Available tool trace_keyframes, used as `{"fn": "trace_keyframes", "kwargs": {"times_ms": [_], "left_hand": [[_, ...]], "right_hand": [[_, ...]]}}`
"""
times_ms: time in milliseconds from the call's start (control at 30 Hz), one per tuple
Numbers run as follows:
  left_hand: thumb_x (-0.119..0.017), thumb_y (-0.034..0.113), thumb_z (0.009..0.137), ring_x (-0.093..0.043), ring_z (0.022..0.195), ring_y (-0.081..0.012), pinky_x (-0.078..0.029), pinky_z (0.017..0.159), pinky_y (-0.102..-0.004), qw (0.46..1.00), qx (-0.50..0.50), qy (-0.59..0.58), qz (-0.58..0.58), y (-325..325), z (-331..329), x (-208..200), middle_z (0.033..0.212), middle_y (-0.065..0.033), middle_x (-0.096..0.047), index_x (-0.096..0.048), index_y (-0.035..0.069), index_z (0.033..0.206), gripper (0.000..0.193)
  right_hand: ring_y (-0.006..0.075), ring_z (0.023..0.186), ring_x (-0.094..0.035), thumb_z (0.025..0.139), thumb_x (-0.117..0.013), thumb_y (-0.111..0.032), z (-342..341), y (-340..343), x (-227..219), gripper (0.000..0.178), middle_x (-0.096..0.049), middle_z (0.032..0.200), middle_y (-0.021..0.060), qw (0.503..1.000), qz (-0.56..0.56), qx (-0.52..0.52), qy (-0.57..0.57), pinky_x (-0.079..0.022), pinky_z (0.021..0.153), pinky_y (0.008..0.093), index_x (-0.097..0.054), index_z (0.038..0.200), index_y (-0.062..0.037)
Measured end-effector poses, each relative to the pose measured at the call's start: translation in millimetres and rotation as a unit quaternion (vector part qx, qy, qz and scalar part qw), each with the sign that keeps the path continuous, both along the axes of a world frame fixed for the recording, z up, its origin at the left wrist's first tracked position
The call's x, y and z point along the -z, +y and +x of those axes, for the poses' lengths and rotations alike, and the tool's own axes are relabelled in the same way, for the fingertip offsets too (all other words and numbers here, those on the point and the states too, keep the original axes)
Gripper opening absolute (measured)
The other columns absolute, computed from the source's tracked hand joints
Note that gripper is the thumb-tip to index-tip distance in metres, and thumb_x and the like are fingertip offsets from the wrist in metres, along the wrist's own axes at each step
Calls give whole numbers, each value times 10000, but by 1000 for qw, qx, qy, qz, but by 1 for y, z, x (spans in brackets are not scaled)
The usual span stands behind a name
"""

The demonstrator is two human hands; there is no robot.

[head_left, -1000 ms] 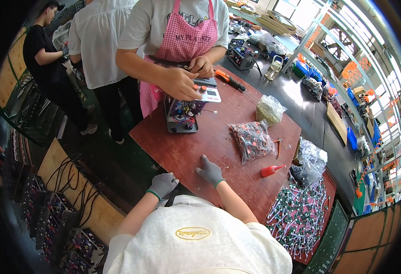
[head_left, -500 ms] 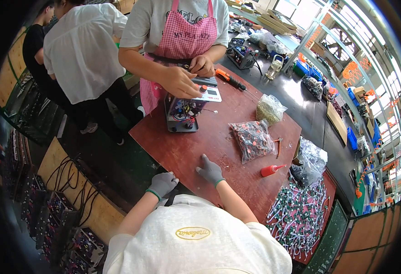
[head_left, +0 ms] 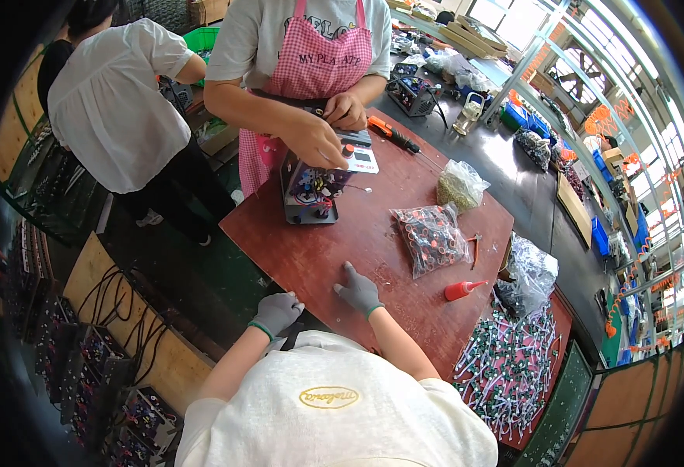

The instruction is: Assembling internal wiring and components into a metal casing on an assembly line.

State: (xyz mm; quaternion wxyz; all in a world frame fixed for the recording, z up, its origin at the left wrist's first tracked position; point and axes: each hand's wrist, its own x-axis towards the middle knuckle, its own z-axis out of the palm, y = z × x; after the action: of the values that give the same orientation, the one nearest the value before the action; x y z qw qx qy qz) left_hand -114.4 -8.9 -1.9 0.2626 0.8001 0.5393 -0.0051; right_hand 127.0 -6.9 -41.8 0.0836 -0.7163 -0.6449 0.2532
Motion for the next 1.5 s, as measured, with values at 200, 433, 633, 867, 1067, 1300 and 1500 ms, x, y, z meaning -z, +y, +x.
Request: {"fn": "trace_keyframes", "kwargs": {"times_ms": [200,433,633,867,1067,1300,1500], "left_hand": [[-516,371,867,-645,857,-295,-508,729,-433,1000,1,-13,5,0,-1,2,944,-94,-674,-690,98,882,324],[-516,375,870,-643,867,-302,-507,735,-436,1000,-6,11,-21,3,0,2,934,-109,-673,-665,98,917,317],[-517,378,870,-642,869,-304,-507,734,-435,1000,-7,-1,-9,2,0,3,938,-113,-673,-668,100,914,320],[-515,379,871,-643,869,-304,-508,735,-433,1000,-7,3,-4,1,0,1,946,-103,-674,-684,96,901,332],[-513,375,873,-642,865,-308,-507,738,-438,1000,-5,0,-3,3,0,7,942,-112,-671,-670,93,908,325],[-516,363,874,-636,881,-323,-504,754,-442,998,27,-54,34,1,-9,26,945,-134,-665,-662,103,891,299],[-548,357,869,-623,968,-327,-497,831,-412,999,5,-20,-29,2,-1,0,1068,-147,-645,-678,78,999,334]], "right_hand": [[388,970,-618,793,-607,-464,0,0,0,789,-634,1078,213,1000,1,0,1,-480,817,454,-305,1433,-115],[389,964,-621,792,-614,-457,0,1,0,785,-634,1080,216,1000,4,-1,0,-482,815,459,-309,1431,-119],[390,956,-624,791,-617,-451,-1,0,-2,778,-637,1068,216,1000,2,5,-3,-484,812,455,-316,1428,-120],[389,961,-624,789,-617,-452,-1,1,-1,777,-638,1062,218,1000,0,7,1,-483,814,457,-318,1427,-124],[392,970,-620,790,-615,-454,0,2,-5,779,-636,1066,221,1000,-7,12,5,-480,826,454,-316,1428,-120],[381,946,-624,800,-609,-429,-2,-3,-10,765,-644,1036,209,1000,-1,13,6,-485,803,457,-316,1426,-101],[378,967,-613,802,-619,-410,1,-5,4,754,-639,1047,204,998,22,13,50,-476,812,459,-322,1420,-94]]}}
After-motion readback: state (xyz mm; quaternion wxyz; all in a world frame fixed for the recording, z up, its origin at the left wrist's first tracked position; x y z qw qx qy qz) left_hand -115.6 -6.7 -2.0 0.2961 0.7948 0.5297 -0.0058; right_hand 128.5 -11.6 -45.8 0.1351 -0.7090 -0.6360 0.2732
